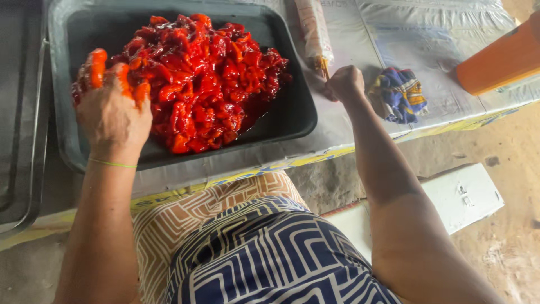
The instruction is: The person skewers marinated meat onto wooden sticks by hand from a tray and places the finished skewers onto a separate metal tray.
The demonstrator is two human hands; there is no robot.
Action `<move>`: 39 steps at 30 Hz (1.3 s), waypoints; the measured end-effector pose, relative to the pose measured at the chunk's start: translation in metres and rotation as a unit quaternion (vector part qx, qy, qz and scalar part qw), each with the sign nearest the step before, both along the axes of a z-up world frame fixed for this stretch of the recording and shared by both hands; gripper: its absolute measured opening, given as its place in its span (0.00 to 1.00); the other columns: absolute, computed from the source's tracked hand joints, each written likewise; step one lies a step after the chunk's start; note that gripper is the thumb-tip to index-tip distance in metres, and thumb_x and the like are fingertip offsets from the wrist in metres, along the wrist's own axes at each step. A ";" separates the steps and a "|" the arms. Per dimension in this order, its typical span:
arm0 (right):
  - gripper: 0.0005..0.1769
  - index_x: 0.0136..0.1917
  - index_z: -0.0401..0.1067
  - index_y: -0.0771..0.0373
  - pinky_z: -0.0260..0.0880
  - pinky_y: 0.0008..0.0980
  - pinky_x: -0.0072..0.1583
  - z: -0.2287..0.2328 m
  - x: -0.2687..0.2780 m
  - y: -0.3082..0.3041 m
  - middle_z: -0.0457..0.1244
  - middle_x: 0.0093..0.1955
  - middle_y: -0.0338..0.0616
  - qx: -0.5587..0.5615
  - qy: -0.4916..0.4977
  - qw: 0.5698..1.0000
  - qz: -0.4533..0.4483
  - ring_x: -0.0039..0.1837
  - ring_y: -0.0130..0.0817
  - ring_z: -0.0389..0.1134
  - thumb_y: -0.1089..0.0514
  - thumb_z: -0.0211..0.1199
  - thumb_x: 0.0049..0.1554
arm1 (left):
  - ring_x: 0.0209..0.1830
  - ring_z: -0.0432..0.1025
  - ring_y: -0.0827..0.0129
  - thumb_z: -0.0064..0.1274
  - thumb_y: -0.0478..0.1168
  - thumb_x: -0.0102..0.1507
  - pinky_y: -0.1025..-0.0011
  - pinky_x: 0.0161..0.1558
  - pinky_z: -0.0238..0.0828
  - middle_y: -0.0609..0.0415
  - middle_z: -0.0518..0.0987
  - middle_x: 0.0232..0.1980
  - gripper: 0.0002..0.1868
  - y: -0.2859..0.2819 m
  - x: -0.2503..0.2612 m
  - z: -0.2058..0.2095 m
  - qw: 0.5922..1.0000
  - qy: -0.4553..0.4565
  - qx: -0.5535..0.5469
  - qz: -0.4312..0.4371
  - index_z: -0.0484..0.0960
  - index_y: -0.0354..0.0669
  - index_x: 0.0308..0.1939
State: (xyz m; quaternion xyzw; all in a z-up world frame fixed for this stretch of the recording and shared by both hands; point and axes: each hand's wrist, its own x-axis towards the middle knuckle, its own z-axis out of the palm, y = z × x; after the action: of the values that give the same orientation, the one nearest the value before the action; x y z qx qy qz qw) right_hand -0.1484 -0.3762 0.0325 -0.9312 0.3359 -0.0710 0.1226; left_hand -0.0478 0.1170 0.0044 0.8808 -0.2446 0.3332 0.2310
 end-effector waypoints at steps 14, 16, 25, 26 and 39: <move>0.12 0.41 0.82 0.52 0.72 0.46 0.55 0.000 -0.034 -0.018 0.71 0.41 0.49 -0.093 -0.051 0.994 -0.016 0.49 0.49 0.73 0.59 0.58 0.51 | 0.63 0.73 0.41 0.64 0.45 0.68 0.53 0.69 0.66 0.28 0.77 0.64 0.29 -0.021 -0.012 -0.005 0.995 0.076 -0.008 -0.056 0.75 0.32 0.68; 0.11 0.39 0.82 0.53 0.71 0.47 0.54 0.000 -0.042 -0.020 0.71 0.41 0.51 -0.159 -0.034 0.987 0.005 0.49 0.51 0.72 0.58 0.58 0.49 | 0.67 0.70 0.43 0.65 0.46 0.66 0.53 0.68 0.62 0.30 0.75 0.67 0.28 -0.028 -0.015 0.001 0.998 0.054 -0.004 -0.043 0.77 0.35 0.65; 0.16 0.52 0.79 0.60 0.69 0.59 0.50 0.020 -0.130 -0.046 0.69 0.46 0.63 -0.235 0.033 0.968 0.085 0.50 0.64 0.70 0.47 0.60 0.66 | 0.55 0.72 0.42 0.62 0.45 0.67 0.49 0.60 0.65 0.34 0.79 0.52 0.24 -0.010 -0.002 -0.017 0.991 0.135 -0.012 -0.008 0.78 0.37 0.63; 0.14 0.52 0.80 0.57 0.67 0.61 0.50 0.023 -0.141 -0.053 0.69 0.47 0.63 -0.216 0.032 0.972 0.083 0.50 0.66 0.69 0.48 0.61 0.63 | 0.53 0.73 0.43 0.63 0.44 0.67 0.49 0.57 0.66 0.35 0.79 0.50 0.22 -0.009 -0.001 -0.017 0.995 0.097 -0.008 -0.007 0.78 0.37 0.61; 0.05 0.45 0.72 0.62 0.50 0.27 0.32 0.053 -0.090 0.017 0.58 0.33 0.34 0.381 -0.415 0.817 0.126 0.31 0.23 0.53 0.70 0.61 0.61 | 0.33 0.77 0.59 0.55 0.32 0.66 0.61 0.35 0.78 0.42 0.81 0.35 0.03 -0.115 0.011 -0.002 0.991 0.091 0.060 -0.078 0.82 0.35 0.38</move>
State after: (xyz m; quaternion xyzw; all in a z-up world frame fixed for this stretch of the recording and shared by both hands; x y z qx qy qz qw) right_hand -0.2384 -0.3596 0.0855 -0.7268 0.1330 -0.3006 0.6031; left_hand -0.0366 0.0024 0.0026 0.8979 -0.3100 0.2173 0.2247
